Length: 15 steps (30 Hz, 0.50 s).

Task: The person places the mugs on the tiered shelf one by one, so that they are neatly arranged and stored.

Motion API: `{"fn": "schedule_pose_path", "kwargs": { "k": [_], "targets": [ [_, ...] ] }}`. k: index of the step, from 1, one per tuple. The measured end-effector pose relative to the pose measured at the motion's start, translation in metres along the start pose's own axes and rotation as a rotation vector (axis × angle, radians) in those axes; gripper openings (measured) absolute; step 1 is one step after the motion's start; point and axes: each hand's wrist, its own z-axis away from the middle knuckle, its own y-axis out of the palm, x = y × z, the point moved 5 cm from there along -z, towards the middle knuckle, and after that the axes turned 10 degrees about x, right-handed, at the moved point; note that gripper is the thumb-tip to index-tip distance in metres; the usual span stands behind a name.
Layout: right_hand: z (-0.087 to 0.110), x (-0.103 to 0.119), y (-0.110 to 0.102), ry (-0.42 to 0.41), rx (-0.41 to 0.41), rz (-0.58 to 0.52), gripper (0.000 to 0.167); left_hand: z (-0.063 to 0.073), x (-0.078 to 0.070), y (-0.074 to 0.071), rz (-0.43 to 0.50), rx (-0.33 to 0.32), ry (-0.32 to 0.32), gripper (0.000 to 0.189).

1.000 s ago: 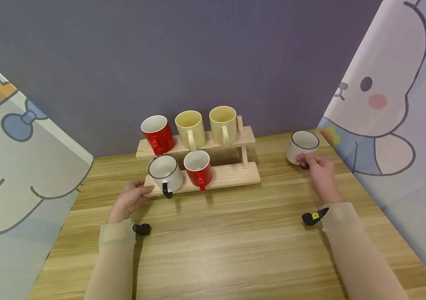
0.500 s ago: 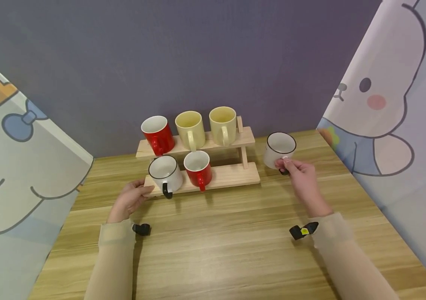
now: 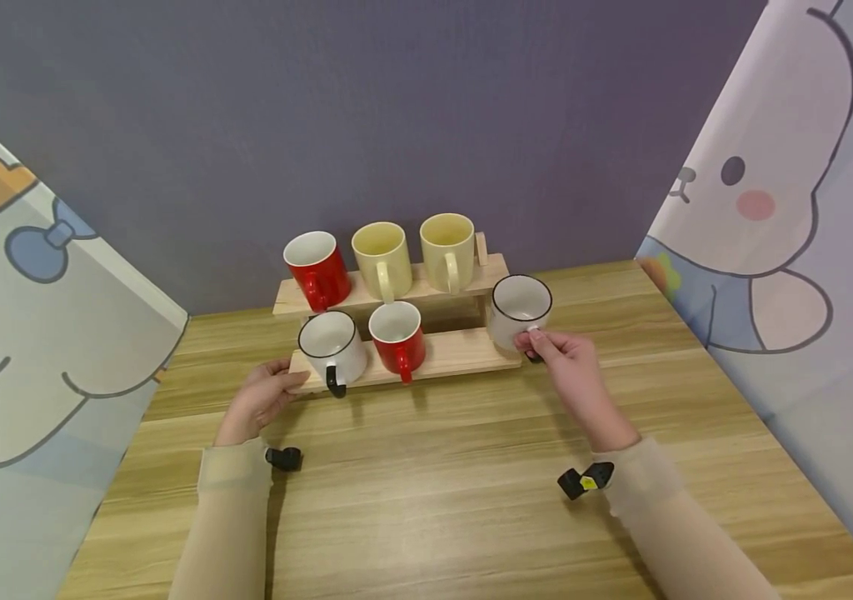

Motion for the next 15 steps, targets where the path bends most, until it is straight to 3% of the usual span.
{"fn": "schedule_pose_path", "kwargs": {
  "k": [15],
  "targets": [
    [0.002, -0.006, 0.035, 0.059, 0.048, 0.157, 0.035, -0.004, 0.005, -0.001, -0.004, -0.007, 0.014, 0.067]
  ]
}}
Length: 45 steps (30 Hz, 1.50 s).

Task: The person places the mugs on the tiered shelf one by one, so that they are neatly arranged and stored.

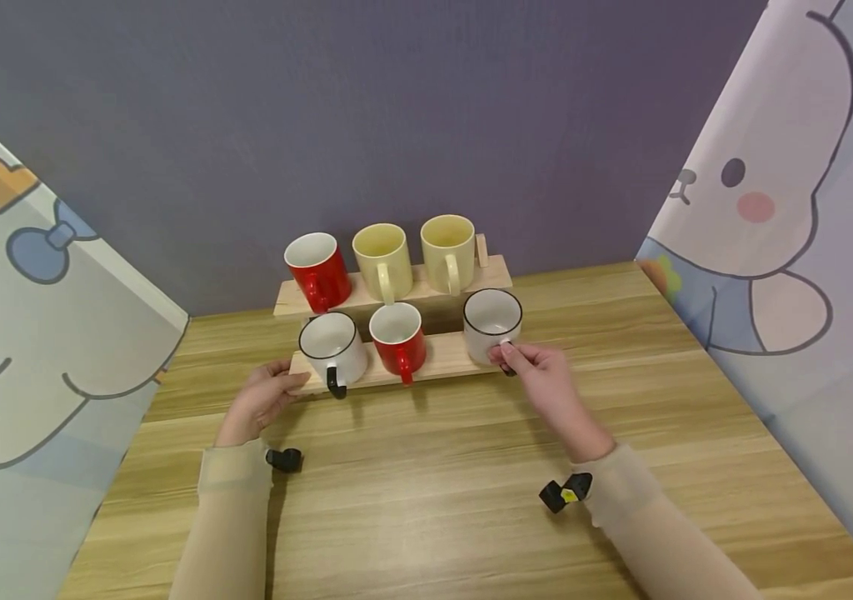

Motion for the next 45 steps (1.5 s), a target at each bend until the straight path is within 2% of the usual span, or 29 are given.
{"fn": "schedule_pose_path", "kwargs": {
  "k": [11, 24, 34, 45],
  "targets": [
    [-0.001, 0.001, 0.016, 0.005, -0.007, -0.028, 0.030, 0.001, 0.001, 0.000, -0.007, -0.002, -0.004, 0.067],
    [-0.001, -0.003, 0.029, 0.068, -0.012, -0.033, 0.031, 0.001, 0.000, 0.000, 0.017, 0.000, -0.005, 0.067],
    [-0.009, -0.005, 0.043, 0.074, -0.029, -0.063, 0.029, 0.000, 0.001, -0.001, 0.003, -0.009, -0.005, 0.065],
    [-0.017, -0.011, 0.054, 0.137, -0.056, -0.066, 0.029, 0.000, -0.001, 0.000, -0.007, -0.004, -0.005, 0.066]
  ]
}}
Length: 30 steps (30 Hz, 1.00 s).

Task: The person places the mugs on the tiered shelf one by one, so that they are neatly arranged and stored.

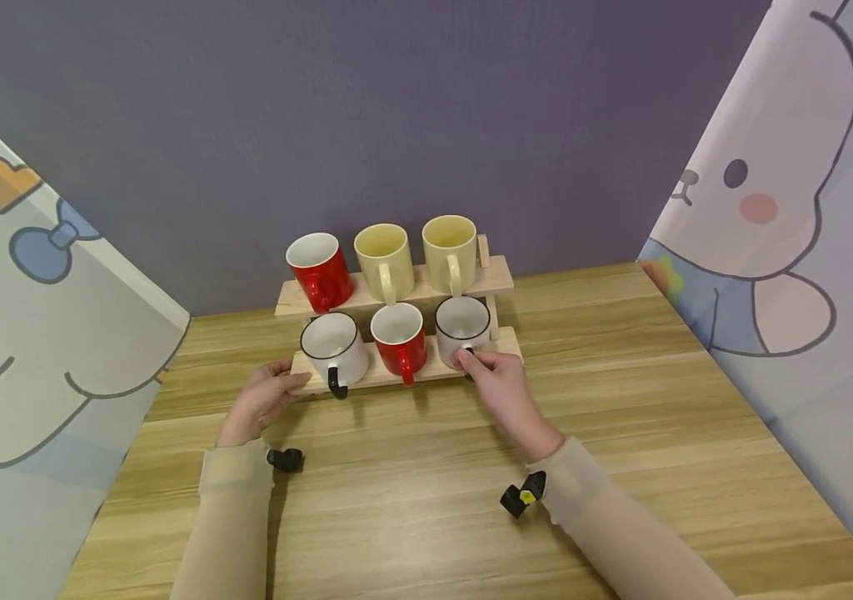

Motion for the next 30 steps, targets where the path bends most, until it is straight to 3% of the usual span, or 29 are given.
{"fn": "schedule_pose_path", "kwargs": {
  "k": [9, 16, 24, 30],
  "targets": [
    [-0.0026, 0.0002, 0.0038, 0.051, 0.038, -0.042, 0.031, 0.0015, -0.0012, 0.0016, 0.072, -0.004, 0.022, 0.059],
    [-0.0030, -0.0013, 0.0029, 0.047, 0.038, -0.031, 0.030, 0.0008, 0.0010, 0.0006, 0.045, -0.001, 0.015, 0.063],
    [-0.0021, -0.0010, -0.0005, 0.022, 0.050, 0.045, 0.035, 0.0002, 0.0025, 0.0007, 0.029, -0.001, 0.019, 0.063],
    [-0.0014, -0.0002, -0.0021, -0.005, 0.075, 0.167, 0.037, 0.0045, 0.0025, 0.0005, 0.019, -0.010, 0.017, 0.060]
  ]
}}
